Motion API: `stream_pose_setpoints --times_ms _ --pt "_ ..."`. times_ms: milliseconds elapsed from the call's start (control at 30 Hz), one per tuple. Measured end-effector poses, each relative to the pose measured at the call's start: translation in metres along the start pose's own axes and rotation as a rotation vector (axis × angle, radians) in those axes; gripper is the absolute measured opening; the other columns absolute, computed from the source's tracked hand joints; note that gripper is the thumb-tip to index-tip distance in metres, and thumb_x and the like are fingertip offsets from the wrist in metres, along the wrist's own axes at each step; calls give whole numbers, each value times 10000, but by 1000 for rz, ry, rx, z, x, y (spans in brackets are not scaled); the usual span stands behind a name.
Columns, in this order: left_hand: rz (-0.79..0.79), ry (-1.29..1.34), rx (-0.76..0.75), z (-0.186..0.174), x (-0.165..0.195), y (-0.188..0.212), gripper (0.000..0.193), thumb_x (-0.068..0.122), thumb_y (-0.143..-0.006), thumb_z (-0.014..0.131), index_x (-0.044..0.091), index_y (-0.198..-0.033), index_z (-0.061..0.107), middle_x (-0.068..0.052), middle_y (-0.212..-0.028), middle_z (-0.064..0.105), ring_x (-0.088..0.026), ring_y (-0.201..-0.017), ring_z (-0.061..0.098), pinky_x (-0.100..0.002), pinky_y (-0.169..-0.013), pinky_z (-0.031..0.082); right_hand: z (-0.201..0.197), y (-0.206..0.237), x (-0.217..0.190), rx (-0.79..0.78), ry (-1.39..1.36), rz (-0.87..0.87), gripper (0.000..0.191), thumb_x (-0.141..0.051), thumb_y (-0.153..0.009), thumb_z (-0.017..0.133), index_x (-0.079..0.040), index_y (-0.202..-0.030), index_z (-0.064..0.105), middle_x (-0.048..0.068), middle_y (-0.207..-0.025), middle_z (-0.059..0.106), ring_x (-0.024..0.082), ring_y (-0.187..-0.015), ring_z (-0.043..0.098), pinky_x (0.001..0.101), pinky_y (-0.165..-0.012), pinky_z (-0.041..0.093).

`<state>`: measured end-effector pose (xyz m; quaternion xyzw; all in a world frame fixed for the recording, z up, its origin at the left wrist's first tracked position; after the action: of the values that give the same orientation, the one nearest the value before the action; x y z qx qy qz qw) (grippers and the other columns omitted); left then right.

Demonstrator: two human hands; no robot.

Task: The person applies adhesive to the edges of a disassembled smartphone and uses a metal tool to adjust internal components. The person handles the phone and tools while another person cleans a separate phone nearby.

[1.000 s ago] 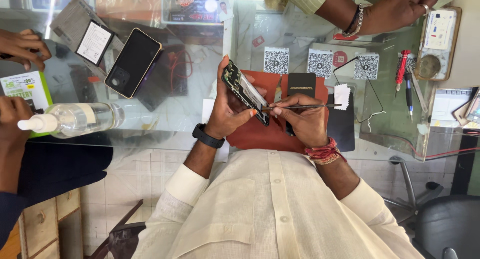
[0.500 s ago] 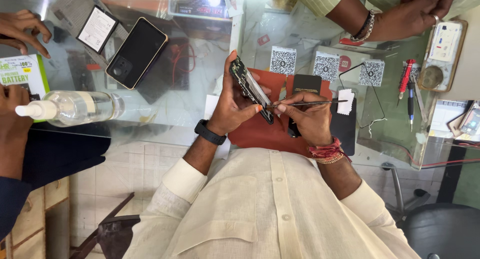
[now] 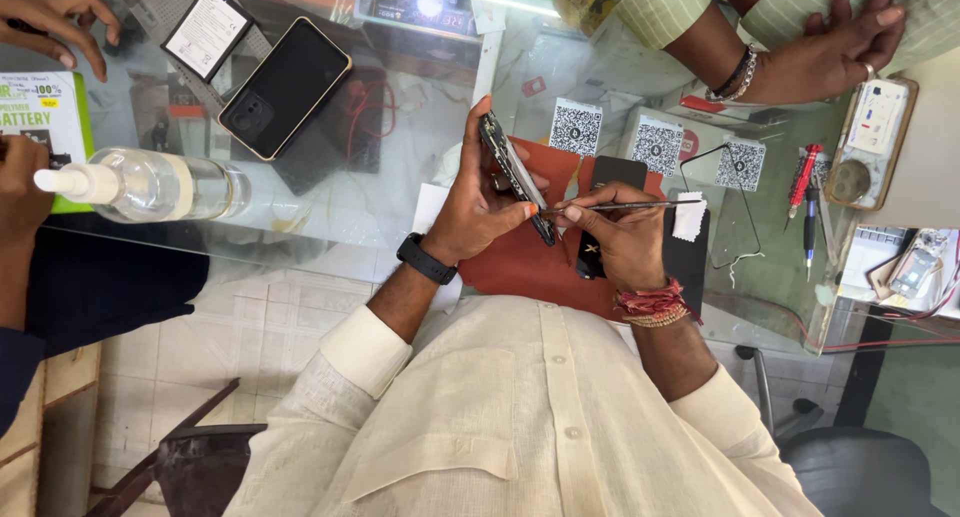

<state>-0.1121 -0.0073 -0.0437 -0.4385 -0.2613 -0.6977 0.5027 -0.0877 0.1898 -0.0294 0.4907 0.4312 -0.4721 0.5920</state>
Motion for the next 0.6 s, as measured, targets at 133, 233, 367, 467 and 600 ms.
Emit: stream_pose_setpoints --times_ms 133,233,367,467,600 --pt "-1 -2 6 -1 -1 0 1190 -70 -898 731 362 -1652 -82 -84 -1316 479 -255 -1200 670 -445 -1025 652 0 -1 1 -14 -11 -10 72 43 -926 732 40 -934 660 199 -958 760 230 -875 775 351 -798 657" --pt "1 -5 6 -1 -3 0 1189 -84 -900 721 358 -1652 -86 -87 -1313 476 -252 -1194 670 -442 -1024 652 -1 -1 2 -5 12 -12 76 41 -930 738 41 -934 662 199 -952 759 227 -869 770 352 -793 656" --pt "3 2 10 -1 -4 0 1197 -90 -897 721 356 -1647 -98 -88 -1306 467 -250 -1189 669 -439 -1016 653 0 0 2 -7 23 -17 76 37 -934 736 37 -938 660 198 -949 759 225 -867 768 350 -792 653" --pt "-3 0 15 -2 -4 0 1197 -92 -897 722 353 -1650 -95 -90 -1309 466 -248 -1190 667 -439 -1024 651 0 -1 1 -7 24 -17 77 34 -932 738 37 -938 662 198 -950 759 227 -868 769 352 -791 656" --pt "6 -17 4 -3 -4 -1 1197 -88 -897 727 353 -1648 -95 -89 -1307 469 -245 -1188 672 -439 -1013 658 2 -1 0 -18 9 -22 74 27 -933 736 36 -939 663 197 -953 758 232 -877 775 359 -801 662"
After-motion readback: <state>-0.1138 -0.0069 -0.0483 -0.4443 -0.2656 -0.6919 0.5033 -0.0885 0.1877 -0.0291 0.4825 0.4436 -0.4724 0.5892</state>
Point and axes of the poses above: each hand's wrist, its own y-axis away from the middle knuckle, its own z-axis out of the palm, x = y × z, the point moved 6 cm from there along -y, towards the middle knuckle
